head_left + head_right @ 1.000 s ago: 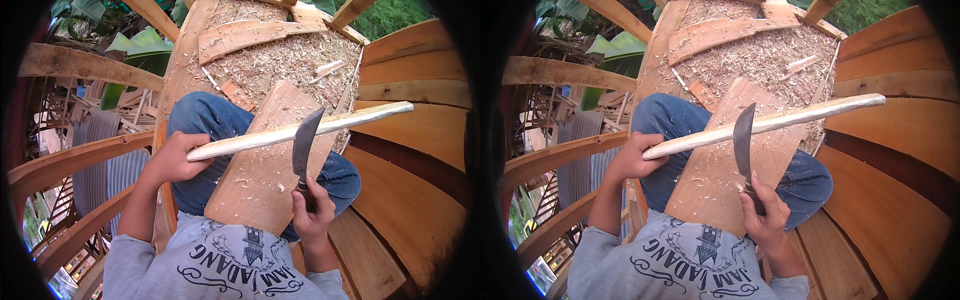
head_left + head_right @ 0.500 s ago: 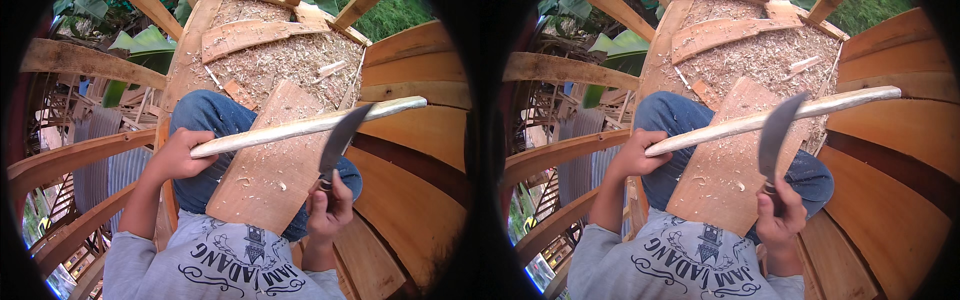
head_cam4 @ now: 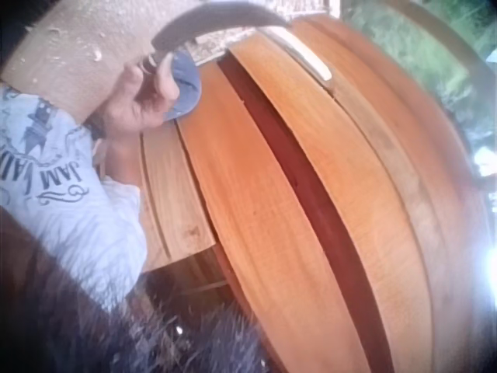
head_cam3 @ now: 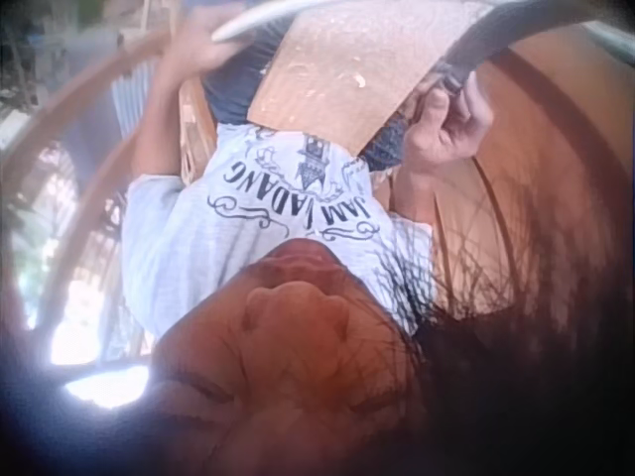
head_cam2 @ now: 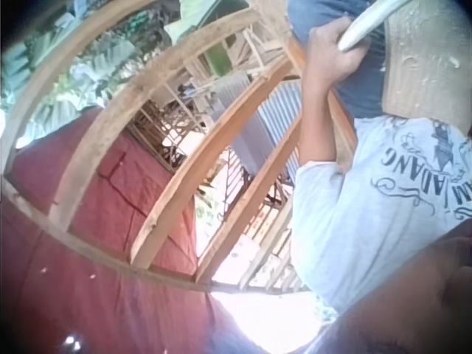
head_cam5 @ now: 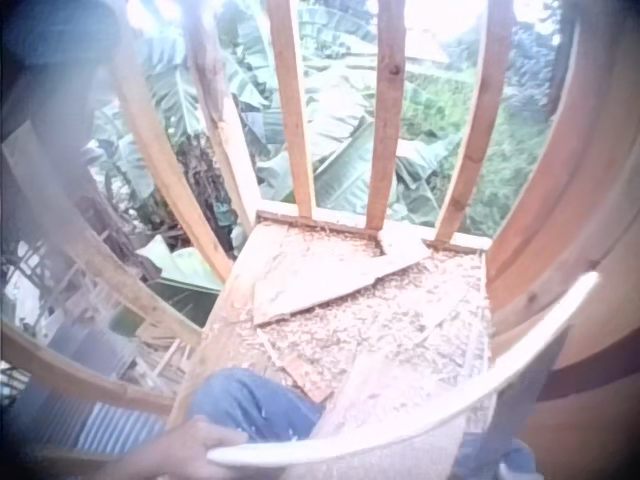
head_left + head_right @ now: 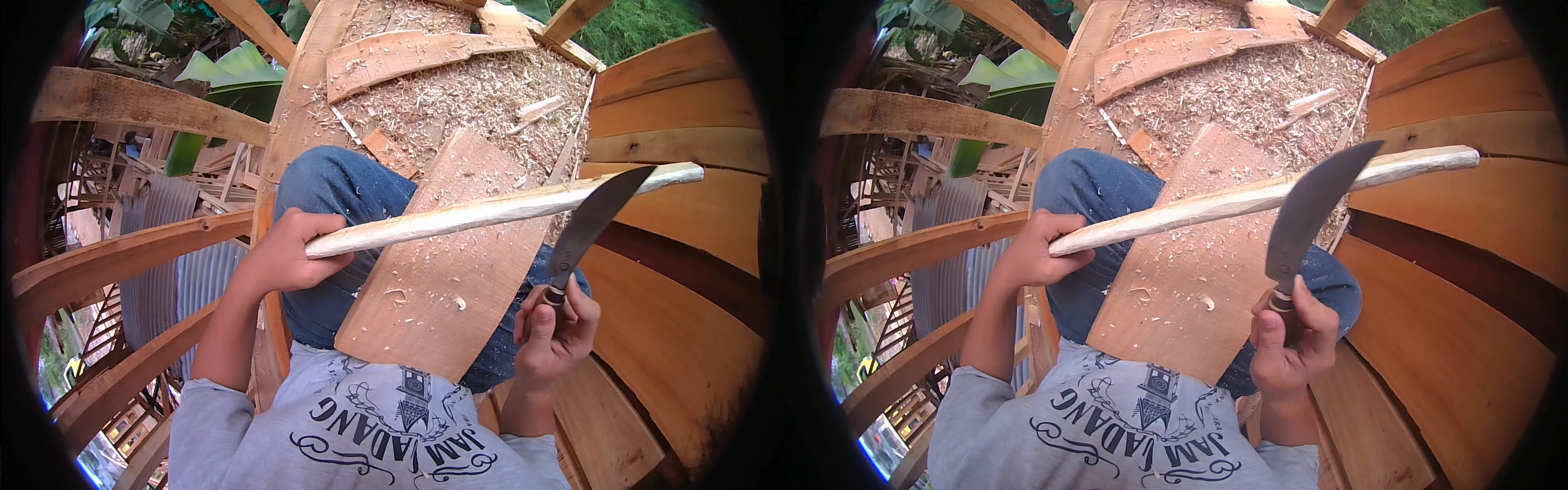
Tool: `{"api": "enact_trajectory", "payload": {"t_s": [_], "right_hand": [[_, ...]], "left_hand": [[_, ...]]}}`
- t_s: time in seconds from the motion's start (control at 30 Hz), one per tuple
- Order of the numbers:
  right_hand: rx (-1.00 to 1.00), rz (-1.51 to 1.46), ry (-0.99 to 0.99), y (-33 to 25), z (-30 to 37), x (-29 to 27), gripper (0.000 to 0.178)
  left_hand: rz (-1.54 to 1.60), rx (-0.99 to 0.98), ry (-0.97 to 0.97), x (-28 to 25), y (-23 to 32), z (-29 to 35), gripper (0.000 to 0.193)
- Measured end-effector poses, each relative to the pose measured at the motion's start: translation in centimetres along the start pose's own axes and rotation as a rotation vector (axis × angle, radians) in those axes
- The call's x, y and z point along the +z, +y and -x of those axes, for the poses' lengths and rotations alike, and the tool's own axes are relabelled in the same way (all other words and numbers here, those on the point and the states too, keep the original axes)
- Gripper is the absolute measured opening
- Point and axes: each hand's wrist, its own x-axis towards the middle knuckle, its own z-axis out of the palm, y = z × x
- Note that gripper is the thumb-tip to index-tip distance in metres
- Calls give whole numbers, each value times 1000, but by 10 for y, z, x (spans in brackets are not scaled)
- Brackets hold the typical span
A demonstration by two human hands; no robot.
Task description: The person sits cross-legged on a wooden platform and uses a curved knife to shave and shape a long, thin piece of wood. They hold the wood with their left hand and repeatedly scrape the surface with the knife, creating wood shavings that fall onto the platform.
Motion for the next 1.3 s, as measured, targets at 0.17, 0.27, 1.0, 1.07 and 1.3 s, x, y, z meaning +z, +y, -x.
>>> {"api": "enact_trajectory", "payload": {"t_s": [0.17, 0.27, 1.0, 1.07, 1.3], "right_hand": [[-17, 350, -300, 3, 1, 3, 33], [-38, 82, -30, 2, 1, -4, 34], [-73, 275, -387, -5, -11, 16, 28], [23, 75, -104, -8, -5, 9, 31], [-122, 272, -217, -1, 1, 10, 34]], "left_hand": [[0, -43, 5, -2, 0, 5, 19], [30, -20, 0, -2, 2, -1, 18], [-2, -38, 13, -2, 2, -1, 17], [11, -44, -2, -2, 2, -1, 17], [-13, -1, 29, 0, 1, 3, 15]]}}
